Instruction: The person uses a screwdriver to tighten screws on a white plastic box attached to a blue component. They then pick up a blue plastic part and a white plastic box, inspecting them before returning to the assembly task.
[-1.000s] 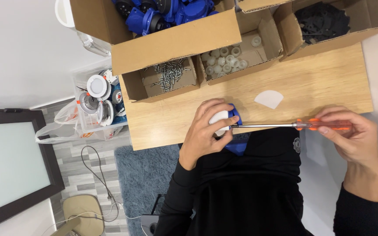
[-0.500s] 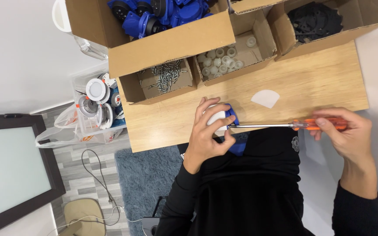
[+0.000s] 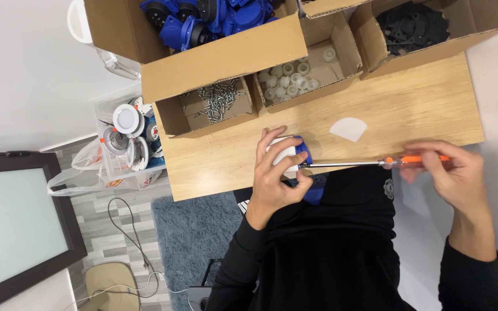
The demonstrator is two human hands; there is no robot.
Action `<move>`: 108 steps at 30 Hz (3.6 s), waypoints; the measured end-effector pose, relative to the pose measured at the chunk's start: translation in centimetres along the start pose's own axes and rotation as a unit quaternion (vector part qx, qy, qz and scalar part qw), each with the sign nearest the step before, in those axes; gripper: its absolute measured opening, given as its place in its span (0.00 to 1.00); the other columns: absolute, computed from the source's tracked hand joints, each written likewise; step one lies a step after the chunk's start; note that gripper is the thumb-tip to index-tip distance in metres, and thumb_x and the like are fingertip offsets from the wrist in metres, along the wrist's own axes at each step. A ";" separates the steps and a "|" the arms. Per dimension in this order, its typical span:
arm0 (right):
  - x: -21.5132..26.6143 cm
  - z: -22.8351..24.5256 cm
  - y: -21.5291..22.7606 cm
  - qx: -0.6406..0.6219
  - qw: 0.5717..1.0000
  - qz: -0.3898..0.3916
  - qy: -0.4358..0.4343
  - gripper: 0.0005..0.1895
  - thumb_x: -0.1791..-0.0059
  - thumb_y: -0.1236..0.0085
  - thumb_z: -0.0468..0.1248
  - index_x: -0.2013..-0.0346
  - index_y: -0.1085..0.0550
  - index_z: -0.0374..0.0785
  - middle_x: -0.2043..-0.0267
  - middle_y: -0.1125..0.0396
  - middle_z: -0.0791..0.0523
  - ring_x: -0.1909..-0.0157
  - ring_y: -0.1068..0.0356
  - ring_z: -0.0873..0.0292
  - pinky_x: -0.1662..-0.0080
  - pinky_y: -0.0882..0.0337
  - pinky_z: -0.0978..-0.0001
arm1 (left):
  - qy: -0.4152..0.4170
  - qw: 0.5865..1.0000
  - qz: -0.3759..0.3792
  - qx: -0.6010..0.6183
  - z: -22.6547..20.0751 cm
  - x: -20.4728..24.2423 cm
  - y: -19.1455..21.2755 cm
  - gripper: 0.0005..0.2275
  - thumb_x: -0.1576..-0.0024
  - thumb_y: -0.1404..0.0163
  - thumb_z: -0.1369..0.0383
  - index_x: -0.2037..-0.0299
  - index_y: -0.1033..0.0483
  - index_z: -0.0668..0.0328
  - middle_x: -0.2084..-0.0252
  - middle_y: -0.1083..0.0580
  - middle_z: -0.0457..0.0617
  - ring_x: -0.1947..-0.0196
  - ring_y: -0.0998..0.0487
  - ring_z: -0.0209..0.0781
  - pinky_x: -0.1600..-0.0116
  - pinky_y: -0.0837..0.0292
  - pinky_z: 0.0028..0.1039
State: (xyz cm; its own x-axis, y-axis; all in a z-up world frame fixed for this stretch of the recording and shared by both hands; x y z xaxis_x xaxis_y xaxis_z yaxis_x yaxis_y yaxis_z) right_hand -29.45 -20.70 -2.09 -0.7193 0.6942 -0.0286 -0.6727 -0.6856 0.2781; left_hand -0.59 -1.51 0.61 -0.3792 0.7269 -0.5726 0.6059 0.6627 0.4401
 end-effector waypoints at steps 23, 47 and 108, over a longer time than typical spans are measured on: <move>0.6 -1.2 0.1 -0.056 0.996 -0.049 -0.053 0.05 0.41 0.44 0.26 0.54 0.24 0.23 0.71 0.29 0.44 0.80 0.31 0.55 0.77 0.30 0.72 | -0.014 0.999 -0.032 -0.003 -0.1 0.0 -0.6 0.08 0.52 0.50 0.79 0.65 0.22 0.62 0.47 0.21 0.53 0.30 0.29 0.72 0.23 0.36 0.71; 0.8 -2.5 0.8 -0.127 0.991 -0.049 0.007 0.13 0.53 0.35 0.22 0.55 0.26 0.25 0.53 0.26 0.41 0.45 0.21 0.42 0.55 0.10 0.63 | -0.025 0.999 -0.038 0.003 0.3 0.0 -0.6 0.08 0.54 0.50 0.79 0.66 0.21 0.62 0.49 0.20 0.53 0.33 0.26 0.71 0.24 0.34 0.69; 2.5 -6.1 2.1 -0.092 0.992 -0.030 0.078 0.06 0.45 0.40 0.25 0.55 0.23 0.35 0.45 0.27 0.45 0.40 0.22 0.48 0.34 0.17 0.60 | 0.023 0.999 -0.010 0.044 0.7 0.9 -0.2 0.07 0.47 0.41 0.76 0.62 0.20 0.53 0.43 0.22 0.47 0.29 0.26 0.63 0.19 0.40 0.68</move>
State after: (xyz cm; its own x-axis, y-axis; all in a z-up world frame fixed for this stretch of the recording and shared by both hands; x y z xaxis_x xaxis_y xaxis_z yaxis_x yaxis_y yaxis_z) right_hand -33.70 -21.75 -7.43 -0.6855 0.7022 -0.1923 -0.7250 -0.6827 0.0916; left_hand -0.52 -1.09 -0.50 -0.4214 0.7228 -0.5478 0.6567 0.6597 0.3653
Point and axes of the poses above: each hand's wrist, its own x-axis away from the middle knuckle, its own y-axis out of the back of the hand, z = x × y, the point moved 1 cm from there along -x, towards the middle knuckle
